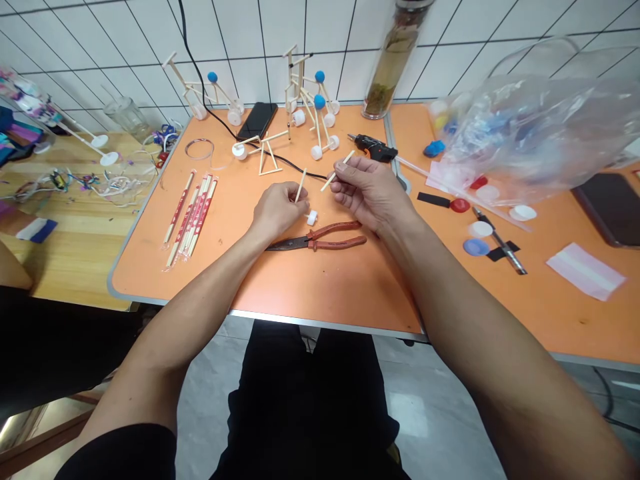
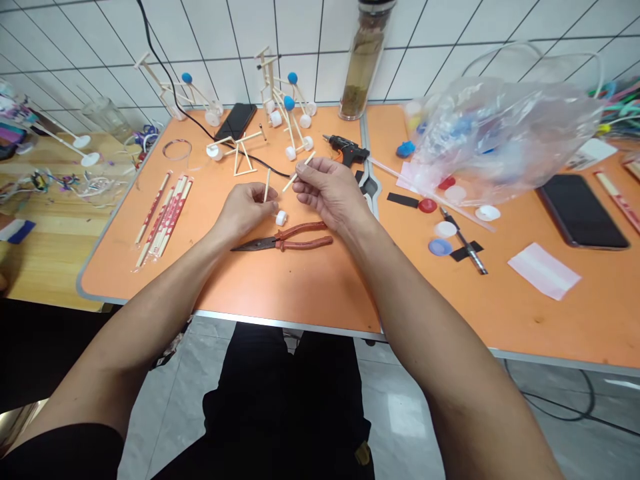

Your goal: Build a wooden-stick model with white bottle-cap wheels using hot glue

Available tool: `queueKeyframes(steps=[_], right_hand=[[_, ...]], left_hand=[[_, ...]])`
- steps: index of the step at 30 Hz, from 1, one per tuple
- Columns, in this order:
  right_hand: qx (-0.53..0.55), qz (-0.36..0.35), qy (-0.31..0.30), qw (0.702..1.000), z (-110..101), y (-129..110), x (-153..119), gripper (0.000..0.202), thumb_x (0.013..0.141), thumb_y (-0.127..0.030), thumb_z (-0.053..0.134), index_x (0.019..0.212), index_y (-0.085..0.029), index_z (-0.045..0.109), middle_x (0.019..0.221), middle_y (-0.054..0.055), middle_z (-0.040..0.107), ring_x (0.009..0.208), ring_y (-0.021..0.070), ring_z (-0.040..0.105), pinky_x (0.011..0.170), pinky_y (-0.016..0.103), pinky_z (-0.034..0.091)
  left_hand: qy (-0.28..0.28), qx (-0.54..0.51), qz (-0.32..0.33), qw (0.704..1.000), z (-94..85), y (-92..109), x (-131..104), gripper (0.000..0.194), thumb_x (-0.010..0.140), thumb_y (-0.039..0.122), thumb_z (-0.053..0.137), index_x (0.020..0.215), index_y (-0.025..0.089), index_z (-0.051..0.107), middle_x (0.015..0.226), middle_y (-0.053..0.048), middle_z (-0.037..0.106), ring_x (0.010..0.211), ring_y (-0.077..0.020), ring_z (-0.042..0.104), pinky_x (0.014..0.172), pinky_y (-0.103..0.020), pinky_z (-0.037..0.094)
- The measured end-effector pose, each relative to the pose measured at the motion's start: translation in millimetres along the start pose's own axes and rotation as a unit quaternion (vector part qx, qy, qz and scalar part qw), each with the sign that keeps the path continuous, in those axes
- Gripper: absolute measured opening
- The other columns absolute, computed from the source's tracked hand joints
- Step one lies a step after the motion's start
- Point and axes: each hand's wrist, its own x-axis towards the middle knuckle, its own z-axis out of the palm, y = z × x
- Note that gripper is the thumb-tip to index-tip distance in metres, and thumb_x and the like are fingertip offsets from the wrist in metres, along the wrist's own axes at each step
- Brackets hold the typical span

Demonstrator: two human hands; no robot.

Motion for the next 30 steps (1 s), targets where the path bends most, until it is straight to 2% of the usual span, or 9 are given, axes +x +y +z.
queueKeyframes(steps=[6,9,11,14,17,22,30], right_hand=[[-0.001,-0.004,0.007,1.0,2.1,0.2,-1.8,0.038,0.092,-0.038,0.097,0.087,-0.024,0.062,0.08,-0.003,0.076,0.069,0.0081,0.075,0.059,0.013,0.061],[-0.008,-0.011,0.01,1.0,3.2,1.0,-2.2,0.039,0.092,-0.039,0.097,0.086,-0.025,0.061,0.081,-0.003,0.076,0.071,0.0087,0.075,0.06,0.014,0.062],[-0.023,-0.019,0.009,1.0,4.3,1.6,-3.1,0.042,0.091,-0.043,0.098,0.086,-0.025,0.06,0.081,-0.002,0.076,0.073,0.01,0.076,0.062,0.015,0.064],[-0.035,-0.029,0.009,0.999,6.6,1.9,-5.1,0.043,0.09,-0.048,0.098,0.088,-0.025,0.061,0.083,-0.002,0.077,0.076,0.0109,0.078,0.064,0.017,0.065],[-0.033,-0.036,0.012,0.999,8.8,1.3,-7.2,0.043,0.09,-0.047,0.098,0.087,-0.025,0.062,0.083,-0.003,0.076,0.076,0.0101,0.077,0.065,0.016,0.065],[-0.03,-0.04,0.02,0.999,10.5,0.7,-8.5,0.04,0.092,-0.042,0.097,0.087,-0.025,0.062,0.085,-0.003,0.077,0.079,0.0103,0.077,0.064,0.017,0.065],[-0.053,-0.064,0.008,0.997,9.8,1.0,-7.1,0.045,0.091,-0.048,0.098,0.087,-0.026,0.059,0.086,-0.003,0.076,0.079,0.0111,0.078,0.067,0.019,0.065]], left_hand=[[-0.003,0.009,0.021,1.0,-5.9,7.2,1.0,0.021,0.075,0.014,0.082,0.094,0.02,0.078,0.092,-0.003,0.075,0.089,-0.0193,0.063,0.082,-0.028,0.05],[0.023,0.009,0.037,0.999,-9.4,16.8,-0.4,0.028,0.074,0.015,0.083,0.102,0.019,0.08,0.101,-0.004,0.076,0.093,-0.0189,0.064,0.086,-0.028,0.051],[0.036,-0.012,0.046,0.998,-11.0,24.8,-3.3,0.023,0.076,0.017,0.085,0.098,0.019,0.081,0.102,-0.005,0.077,0.095,-0.0193,0.065,0.086,-0.029,0.052],[-0.002,-0.096,0.033,0.995,-11.3,35.3,-8.8,0.01,0.08,0.021,0.084,0.089,0.019,0.08,0.092,-0.003,0.077,0.086,-0.0174,0.065,0.082,-0.029,0.053],[-0.044,-0.155,0.003,0.987,-10.7,39.5,-11.6,0.007,0.079,0.022,0.085,0.082,0.019,0.079,0.083,-0.002,0.076,0.078,-0.0145,0.064,0.076,-0.027,0.052],[-0.051,-0.174,-0.034,0.983,-11.2,36.6,-8.9,0.007,0.075,0.021,0.085,0.079,0.019,0.08,0.076,-0.001,0.075,0.067,-0.0116,0.058,0.061,-0.025,0.045],[-0.057,-0.181,-0.045,0.981,-10.1,37.2,-7.8,0.01,0.073,0.02,0.087,0.076,0.019,0.078,0.071,-0.001,0.072,0.067,-0.0114,0.06,0.059,-0.024,0.046]])
